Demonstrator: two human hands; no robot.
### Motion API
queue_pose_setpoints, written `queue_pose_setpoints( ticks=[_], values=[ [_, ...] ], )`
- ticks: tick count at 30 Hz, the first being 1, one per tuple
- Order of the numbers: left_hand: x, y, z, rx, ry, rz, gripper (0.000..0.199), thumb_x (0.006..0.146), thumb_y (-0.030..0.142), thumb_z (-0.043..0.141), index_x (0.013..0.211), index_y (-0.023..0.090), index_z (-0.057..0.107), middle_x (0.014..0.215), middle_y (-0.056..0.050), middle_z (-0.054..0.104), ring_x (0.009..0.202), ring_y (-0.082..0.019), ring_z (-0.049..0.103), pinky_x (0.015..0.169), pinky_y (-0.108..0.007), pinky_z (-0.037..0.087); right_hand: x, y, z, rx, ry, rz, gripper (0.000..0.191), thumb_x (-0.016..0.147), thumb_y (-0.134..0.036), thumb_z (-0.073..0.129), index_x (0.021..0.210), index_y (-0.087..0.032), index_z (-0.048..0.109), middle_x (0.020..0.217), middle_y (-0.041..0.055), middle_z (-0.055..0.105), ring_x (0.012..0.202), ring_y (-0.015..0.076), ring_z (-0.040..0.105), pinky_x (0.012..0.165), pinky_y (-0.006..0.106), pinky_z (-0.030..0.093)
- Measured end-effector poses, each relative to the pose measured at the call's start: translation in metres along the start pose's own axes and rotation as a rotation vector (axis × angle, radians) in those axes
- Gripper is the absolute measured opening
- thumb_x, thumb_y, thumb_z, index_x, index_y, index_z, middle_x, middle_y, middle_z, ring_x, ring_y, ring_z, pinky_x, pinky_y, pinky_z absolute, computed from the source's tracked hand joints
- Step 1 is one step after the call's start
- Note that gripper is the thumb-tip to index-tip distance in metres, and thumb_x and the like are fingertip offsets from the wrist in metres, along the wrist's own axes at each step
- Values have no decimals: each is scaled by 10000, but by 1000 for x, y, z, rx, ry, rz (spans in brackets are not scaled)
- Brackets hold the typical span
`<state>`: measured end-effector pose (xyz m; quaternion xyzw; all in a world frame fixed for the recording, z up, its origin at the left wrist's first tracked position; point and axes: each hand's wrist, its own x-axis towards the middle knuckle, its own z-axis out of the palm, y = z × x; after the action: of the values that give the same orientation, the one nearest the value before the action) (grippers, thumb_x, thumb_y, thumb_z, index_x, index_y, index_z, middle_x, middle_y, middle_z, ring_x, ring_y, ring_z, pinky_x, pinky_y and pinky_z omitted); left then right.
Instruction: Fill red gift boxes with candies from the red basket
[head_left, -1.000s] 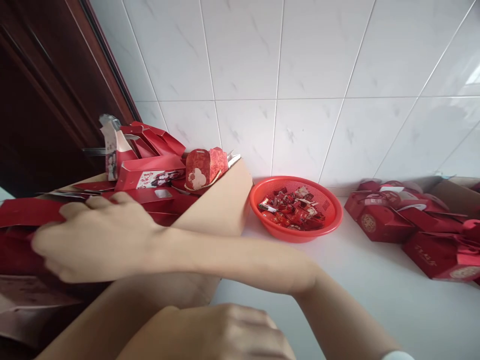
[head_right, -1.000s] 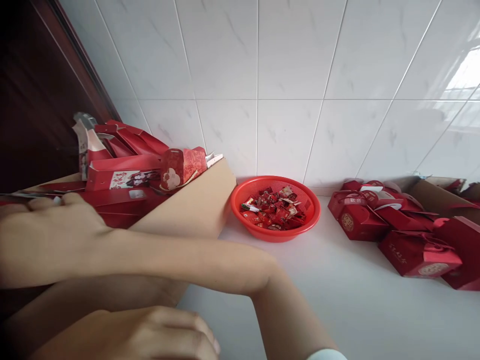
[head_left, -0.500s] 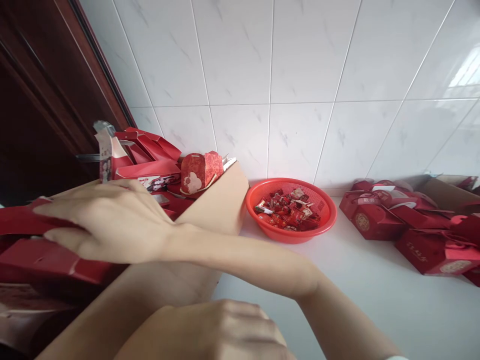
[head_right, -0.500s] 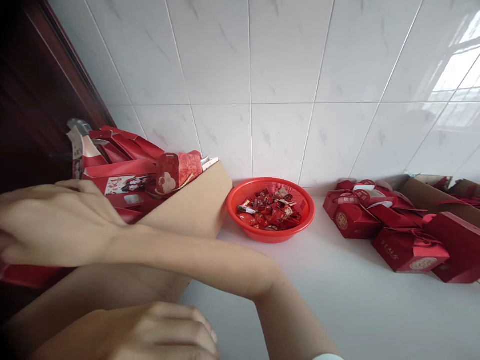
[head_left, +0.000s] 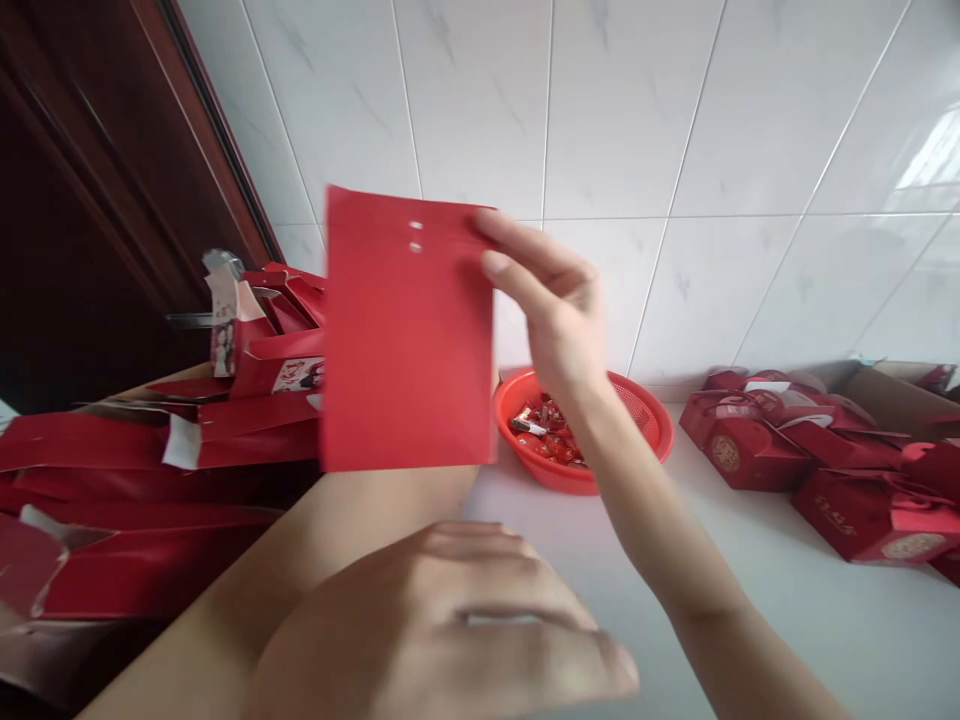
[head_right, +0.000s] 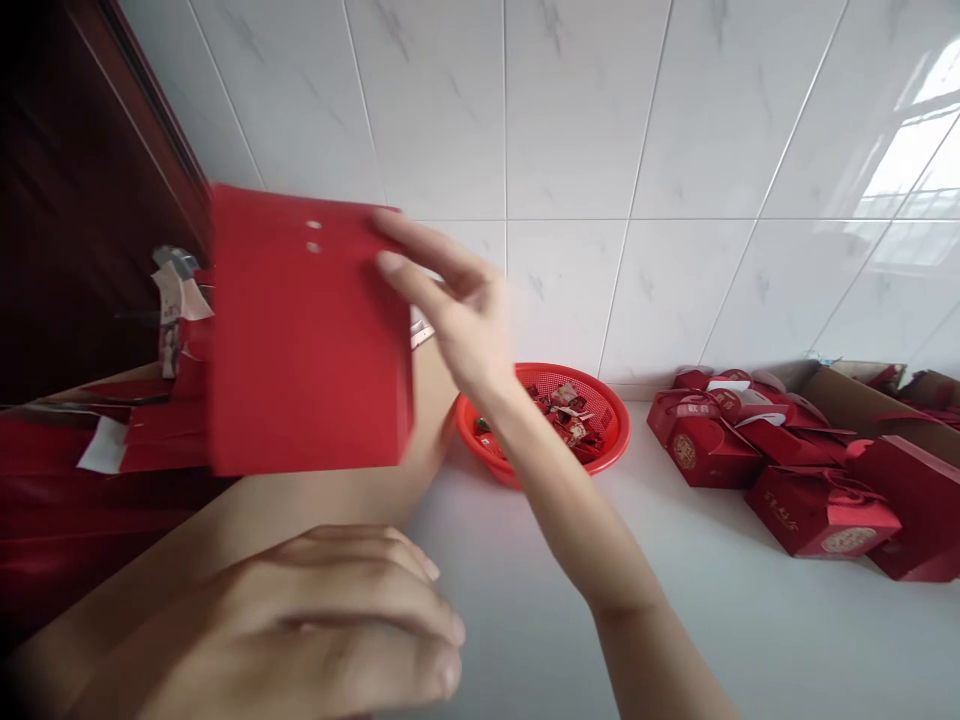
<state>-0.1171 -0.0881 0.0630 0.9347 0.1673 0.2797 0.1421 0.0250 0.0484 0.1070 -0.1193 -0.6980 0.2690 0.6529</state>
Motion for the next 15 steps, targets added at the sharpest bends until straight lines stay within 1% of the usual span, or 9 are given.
queue_pose_setpoints(
  ticks=[2, 5, 7, 8, 9, 10, 11, 13, 15],
  values=[
    [1, -4, 0, -11, 147, 42, 404, 874, 366, 699, 1275, 343, 656, 987, -39, 776, 829, -244, 734, 821, -376, 633, -12, 4, -34, 82, 78, 37, 249, 873, -211, 649, 1112, -259, 703, 1247, -29, 699, 1286, 197, 565, 1103, 374, 458],
    [6, -16, 0, -81, 331, 117, 306, 900, 271, 667, 1204, 295, 691, 905, -36, 771, 761, -216, 723, 730, -345, 626, -37, 16, -77, 209, 159, 205, 170, 755, -217, 729, 907, -285, 764, 1046, -35, 756, 1162, 228, 637, 1056, 403, 463],
    [12, -30, 1, -75, 541, 72, 254, 910, 179, 634, 1124, 286, 717, 918, -28, 759, 792, -195, 715, 735, -323, 610, -55, 25, -96, 315, 163, 364, 140, 683, -202, 747, 790, -291, 764, 902, -42, 758, 1026, 217, 678, 1002, 393, 484],
    [16, -38, 2, -48, 646, 36, 251, 908, 147, 624, 1096, 280, 724, 948, -27, 751, 834, -191, 711, 764, -319, 603, -63, 29, -102, 369, 155, 442, 125, 658, -197, 745, 744, -288, 753, 839, -42, 748, 942, 210, 688, 959, 390, 502],
    [21, -46, 4, -10, 716, -1, 249, 905, 129, 619, 1079, 271, 727, 986, -28, 744, 887, -190, 704, 810, -322, 595, -72, 33, -107, 417, 145, 508, 102, 648, -202, 737, 711, -283, 739, 792, -41, 735, 861, 202, 687, 912, 389, 518],
    [27, -54, 6, 31, 740, -31, 245, 903, 125, 618, 1075, 260, 727, 1026, -33, 736, 945, -194, 695, 865, -331, 584, -80, 36, -108, 460, 136, 555, 76, 647, -208, 726, 684, -275, 719, 752, -39, 717, 801, 196, 678, 871, 385, 528],
    [33, -61, 8, 69, 716, -54, 238, 902, 130, 618, 1079, 248, 725, 1068, -39, 728, 1002, -200, 683, 920, -342, 569, -88, 39, -108, 502, 128, 585, 56, 653, -213, 712, 659, -267, 696, 719, -35, 695, 772, 193, 668, 844, 377, 532],
    [46, -73, 16, 102, 604, -73, 240, 905, 154, 613, 1108, 230, 716, 1149, -58, 707, 1097, -213, 654, 997, -359, 538, -102, 43, -103, 588, 130, 622, 71, 670, -209, 679, 625, -254, 647, 672, -29, 650, 775, 191, 652, 818, 354, 531],
    [58, -80, 25, 81, 466, -80, 268, 909, 170, 608, 1154, 226, 702, 1229, -70, 673, 1170, -220, 623, 1030, -361, 519, -114, 46, -94, 664, 116, 691, 69, 682, -210, 652, 634, -246, 618, 693, -20, 640, 791, 194, 636, 799, 342, 526]
  ],
)
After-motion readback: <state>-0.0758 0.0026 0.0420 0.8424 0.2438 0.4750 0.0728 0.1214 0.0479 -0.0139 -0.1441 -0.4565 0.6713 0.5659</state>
